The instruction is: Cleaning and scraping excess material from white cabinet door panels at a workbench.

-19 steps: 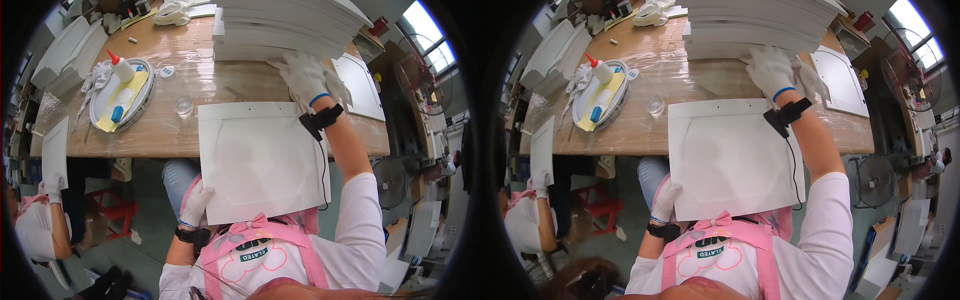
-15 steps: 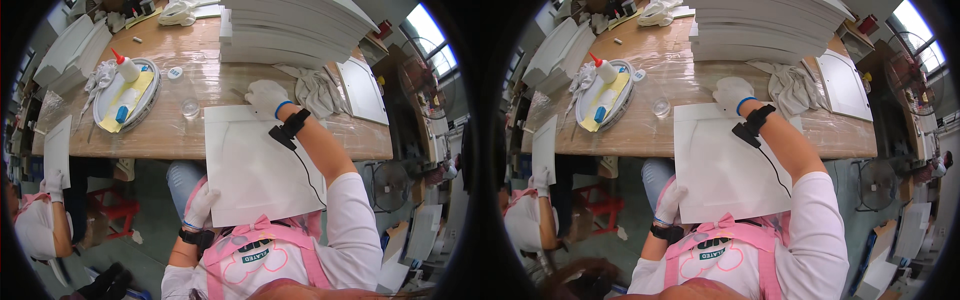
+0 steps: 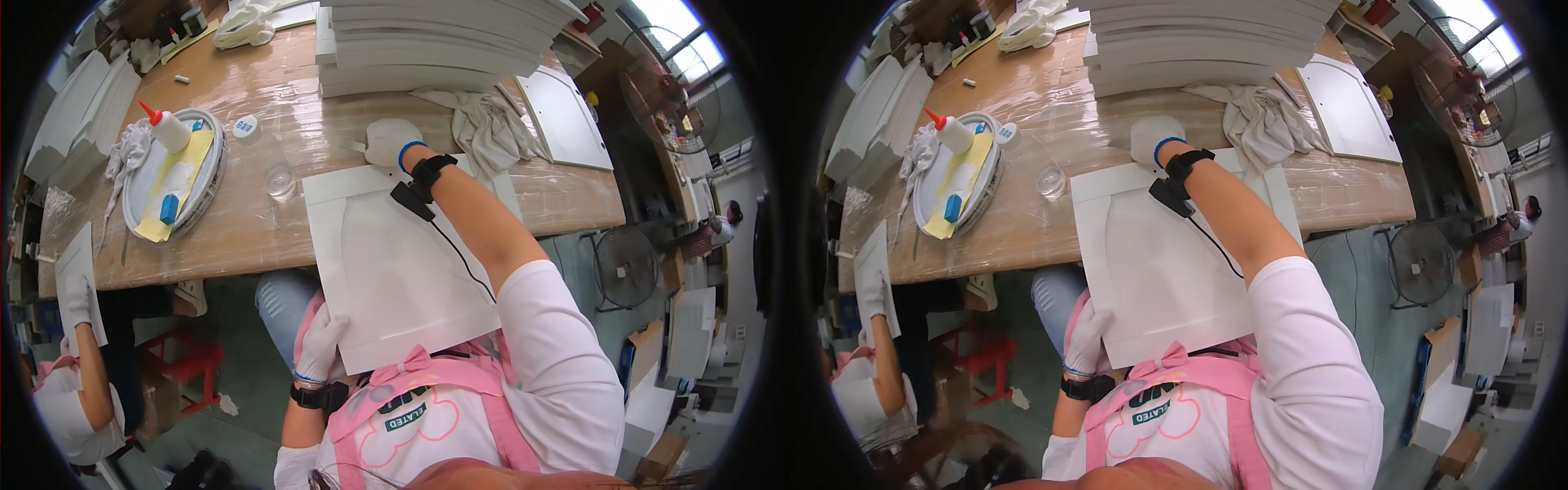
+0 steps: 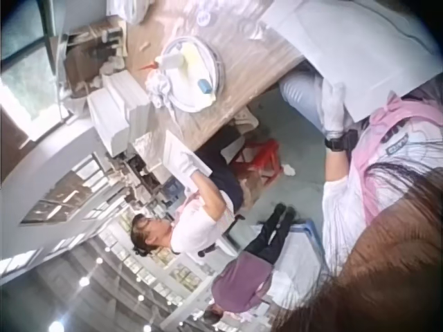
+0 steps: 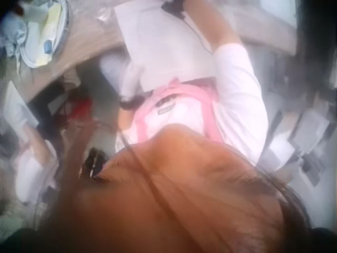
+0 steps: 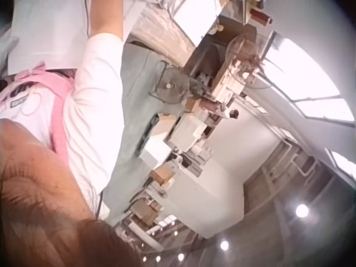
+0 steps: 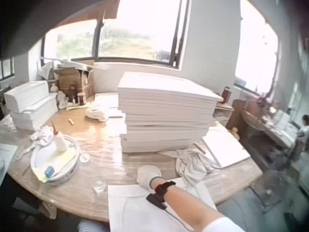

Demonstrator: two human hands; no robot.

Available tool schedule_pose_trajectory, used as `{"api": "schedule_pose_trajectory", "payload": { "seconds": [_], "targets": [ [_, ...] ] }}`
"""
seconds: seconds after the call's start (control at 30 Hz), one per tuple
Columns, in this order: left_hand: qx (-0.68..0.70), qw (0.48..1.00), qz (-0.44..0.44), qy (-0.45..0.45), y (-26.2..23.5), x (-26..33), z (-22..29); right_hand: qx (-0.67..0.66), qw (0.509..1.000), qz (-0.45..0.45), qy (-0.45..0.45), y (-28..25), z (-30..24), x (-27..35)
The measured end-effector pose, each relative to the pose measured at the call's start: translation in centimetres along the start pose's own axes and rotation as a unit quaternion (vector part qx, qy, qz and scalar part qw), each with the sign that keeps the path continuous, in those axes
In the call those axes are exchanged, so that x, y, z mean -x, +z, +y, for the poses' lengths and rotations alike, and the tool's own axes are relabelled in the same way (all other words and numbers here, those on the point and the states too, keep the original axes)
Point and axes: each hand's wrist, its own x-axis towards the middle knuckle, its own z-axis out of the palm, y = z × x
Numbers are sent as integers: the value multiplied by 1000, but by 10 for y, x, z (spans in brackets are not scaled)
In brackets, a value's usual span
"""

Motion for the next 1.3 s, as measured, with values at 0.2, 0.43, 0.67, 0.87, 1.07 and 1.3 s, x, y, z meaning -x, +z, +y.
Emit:
{"api": "schedule_pose_trajectory", "payload": {
  "seconds": [0.2,0.43,0.67,0.87,1.07,1.3],
  "targets": [
    [-3,1000,11,2,16,1,10,-137,988,73,-4,11,-2,18],
    [20,994,-75,-81,-19,10,-7,-355,921,139,81,-6,16,141],
    [5,996,86,1,18,5,-9,-582,760,215,193,33,141,159],
    [-36,998,31,35,-8,10,-31,-475,779,274,304,-3,152,201],
    [-147,985,27,83,-12,7,-37,-238,899,205,305,26,81,242],
    [-107,992,61,7,-9,5,-36,-194,917,244,249,53,82,230]
  ]
}}
